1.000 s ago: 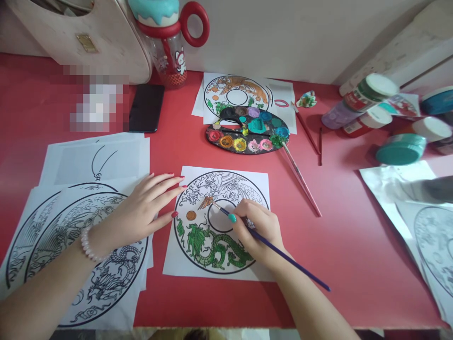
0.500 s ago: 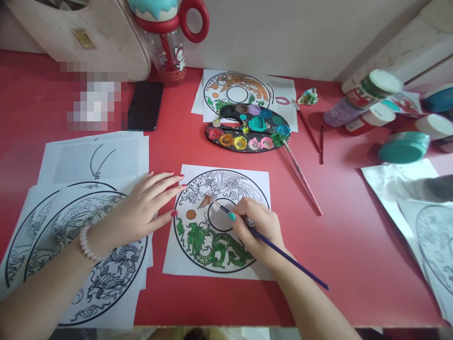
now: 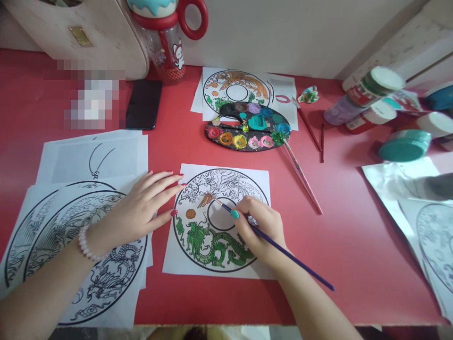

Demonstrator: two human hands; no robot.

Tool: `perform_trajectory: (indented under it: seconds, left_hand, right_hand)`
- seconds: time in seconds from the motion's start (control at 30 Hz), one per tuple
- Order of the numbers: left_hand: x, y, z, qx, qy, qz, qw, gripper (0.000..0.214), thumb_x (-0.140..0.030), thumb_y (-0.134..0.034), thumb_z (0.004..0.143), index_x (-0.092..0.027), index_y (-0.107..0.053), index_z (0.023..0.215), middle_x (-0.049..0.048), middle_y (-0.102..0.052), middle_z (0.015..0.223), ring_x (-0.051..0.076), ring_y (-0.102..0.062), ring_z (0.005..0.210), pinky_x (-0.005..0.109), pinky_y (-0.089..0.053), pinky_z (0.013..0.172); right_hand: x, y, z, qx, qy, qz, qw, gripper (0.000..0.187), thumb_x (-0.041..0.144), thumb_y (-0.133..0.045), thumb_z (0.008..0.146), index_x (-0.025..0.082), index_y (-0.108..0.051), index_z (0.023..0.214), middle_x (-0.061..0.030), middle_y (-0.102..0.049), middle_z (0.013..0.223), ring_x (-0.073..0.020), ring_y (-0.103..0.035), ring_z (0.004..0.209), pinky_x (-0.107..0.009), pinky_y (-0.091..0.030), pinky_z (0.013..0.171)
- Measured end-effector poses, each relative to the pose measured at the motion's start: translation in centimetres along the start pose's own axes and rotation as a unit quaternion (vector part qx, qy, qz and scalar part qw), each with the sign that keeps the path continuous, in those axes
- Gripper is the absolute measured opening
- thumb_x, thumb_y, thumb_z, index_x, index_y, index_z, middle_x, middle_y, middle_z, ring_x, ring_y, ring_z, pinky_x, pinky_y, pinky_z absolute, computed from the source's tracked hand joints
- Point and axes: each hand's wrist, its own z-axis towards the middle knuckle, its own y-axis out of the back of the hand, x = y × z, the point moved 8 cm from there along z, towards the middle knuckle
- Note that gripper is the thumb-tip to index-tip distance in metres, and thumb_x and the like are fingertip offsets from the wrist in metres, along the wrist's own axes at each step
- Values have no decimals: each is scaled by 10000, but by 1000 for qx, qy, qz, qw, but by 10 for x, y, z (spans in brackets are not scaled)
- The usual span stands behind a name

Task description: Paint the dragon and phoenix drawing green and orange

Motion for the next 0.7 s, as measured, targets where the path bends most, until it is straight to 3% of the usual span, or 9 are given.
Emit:
perform_trajectory:
  seconds: [0.7]
  left_hand:
    - [0,1,0,-1,5,-20,1000,456,-388,-449,952,-209,-377,1365,57,-383,1467,264,-303,1354,526,-242,1142]
  right_hand:
    - [-5,0,-2,0,-15,14,1000,143,119,-484,884,207,-480,772,21,-475,650,-87,-437,570,-226,-369,525]
